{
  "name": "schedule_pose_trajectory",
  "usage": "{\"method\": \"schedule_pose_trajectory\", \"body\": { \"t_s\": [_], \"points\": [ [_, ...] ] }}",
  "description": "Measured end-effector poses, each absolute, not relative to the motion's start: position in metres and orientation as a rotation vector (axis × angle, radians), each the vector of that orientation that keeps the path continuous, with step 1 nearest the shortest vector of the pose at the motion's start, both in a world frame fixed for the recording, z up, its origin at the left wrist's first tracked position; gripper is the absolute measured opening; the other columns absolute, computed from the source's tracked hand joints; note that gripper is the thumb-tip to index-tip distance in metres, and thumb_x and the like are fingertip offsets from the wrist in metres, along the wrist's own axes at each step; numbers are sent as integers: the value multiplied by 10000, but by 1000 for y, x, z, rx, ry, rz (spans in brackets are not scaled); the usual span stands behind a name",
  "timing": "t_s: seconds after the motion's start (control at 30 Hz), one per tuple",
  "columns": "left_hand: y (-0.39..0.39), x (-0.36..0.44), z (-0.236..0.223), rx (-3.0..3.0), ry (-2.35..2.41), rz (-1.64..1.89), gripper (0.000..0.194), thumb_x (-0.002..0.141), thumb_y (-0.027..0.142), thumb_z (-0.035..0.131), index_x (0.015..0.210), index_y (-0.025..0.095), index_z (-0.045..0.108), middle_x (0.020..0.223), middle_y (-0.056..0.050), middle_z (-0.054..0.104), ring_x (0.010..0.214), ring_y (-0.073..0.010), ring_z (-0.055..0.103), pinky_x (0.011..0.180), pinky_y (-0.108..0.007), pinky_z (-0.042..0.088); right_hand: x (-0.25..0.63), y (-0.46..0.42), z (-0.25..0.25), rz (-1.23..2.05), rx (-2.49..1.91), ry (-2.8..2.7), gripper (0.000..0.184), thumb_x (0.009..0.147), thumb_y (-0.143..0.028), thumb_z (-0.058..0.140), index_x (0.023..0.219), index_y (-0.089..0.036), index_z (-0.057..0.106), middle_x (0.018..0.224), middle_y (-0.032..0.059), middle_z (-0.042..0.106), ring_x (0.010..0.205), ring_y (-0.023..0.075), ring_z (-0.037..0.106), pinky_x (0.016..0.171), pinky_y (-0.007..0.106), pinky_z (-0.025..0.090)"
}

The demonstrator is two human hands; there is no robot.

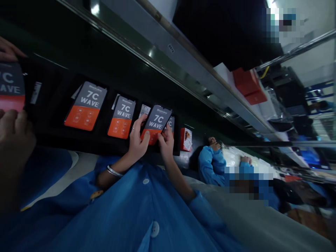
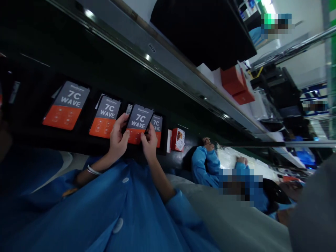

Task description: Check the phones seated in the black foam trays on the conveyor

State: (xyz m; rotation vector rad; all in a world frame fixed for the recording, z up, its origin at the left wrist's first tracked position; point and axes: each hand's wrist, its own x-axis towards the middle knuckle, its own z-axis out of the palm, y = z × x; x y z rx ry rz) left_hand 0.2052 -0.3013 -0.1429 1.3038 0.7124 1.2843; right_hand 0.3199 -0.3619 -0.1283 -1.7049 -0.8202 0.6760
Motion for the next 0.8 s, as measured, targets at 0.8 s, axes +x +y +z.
{"method": "schedule_pose_trajectory", "body": {
  "t_s": [0.8],
  "points": [
    [-305,203,-139,1384,743,1291,502,853,151,449,1347,215,387,1344,-96,462,1251,-221,442,1057,-419,378,320,-363,-131,614,-1730,-802,623,774,-393,614,1328,-182,425,1105,80,634,935,200,622,883,365,492]
  ]
}}
